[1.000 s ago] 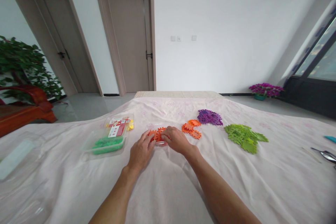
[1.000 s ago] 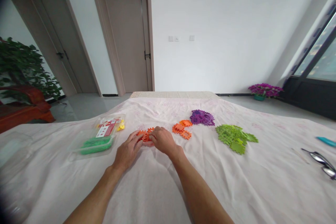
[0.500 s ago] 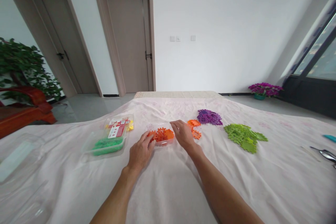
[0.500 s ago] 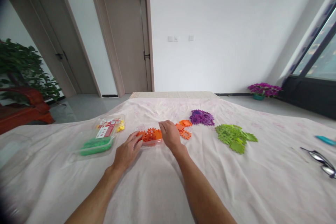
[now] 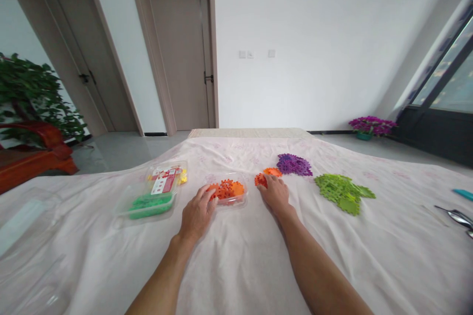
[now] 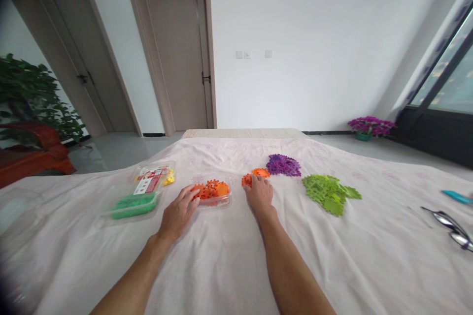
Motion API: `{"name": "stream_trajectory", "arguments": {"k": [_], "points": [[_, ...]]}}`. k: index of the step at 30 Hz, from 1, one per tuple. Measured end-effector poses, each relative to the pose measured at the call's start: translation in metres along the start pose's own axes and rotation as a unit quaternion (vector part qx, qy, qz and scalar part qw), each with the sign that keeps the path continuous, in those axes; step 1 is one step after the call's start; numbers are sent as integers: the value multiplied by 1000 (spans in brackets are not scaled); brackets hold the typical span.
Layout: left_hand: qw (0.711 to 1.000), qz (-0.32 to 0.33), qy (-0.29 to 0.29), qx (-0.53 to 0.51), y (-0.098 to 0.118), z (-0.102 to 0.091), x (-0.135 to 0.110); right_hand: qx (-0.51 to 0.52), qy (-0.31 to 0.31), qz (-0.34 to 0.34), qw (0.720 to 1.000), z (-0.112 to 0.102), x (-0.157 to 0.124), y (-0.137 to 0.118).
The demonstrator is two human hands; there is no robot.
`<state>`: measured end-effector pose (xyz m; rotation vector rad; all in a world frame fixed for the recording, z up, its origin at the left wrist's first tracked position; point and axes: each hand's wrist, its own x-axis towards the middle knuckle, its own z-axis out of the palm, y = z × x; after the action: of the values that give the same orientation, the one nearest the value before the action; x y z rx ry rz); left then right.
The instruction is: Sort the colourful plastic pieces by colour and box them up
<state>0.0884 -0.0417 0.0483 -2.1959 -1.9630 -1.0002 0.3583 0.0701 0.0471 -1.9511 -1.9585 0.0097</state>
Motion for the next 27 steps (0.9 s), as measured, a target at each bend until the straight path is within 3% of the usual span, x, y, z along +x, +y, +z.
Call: {"name": "stream_trajectory", "arguments": {"k": [27], "points": [[1000,11,10,-17,-4,5,-1,58,72,-6,996,3,-2,2]]}}
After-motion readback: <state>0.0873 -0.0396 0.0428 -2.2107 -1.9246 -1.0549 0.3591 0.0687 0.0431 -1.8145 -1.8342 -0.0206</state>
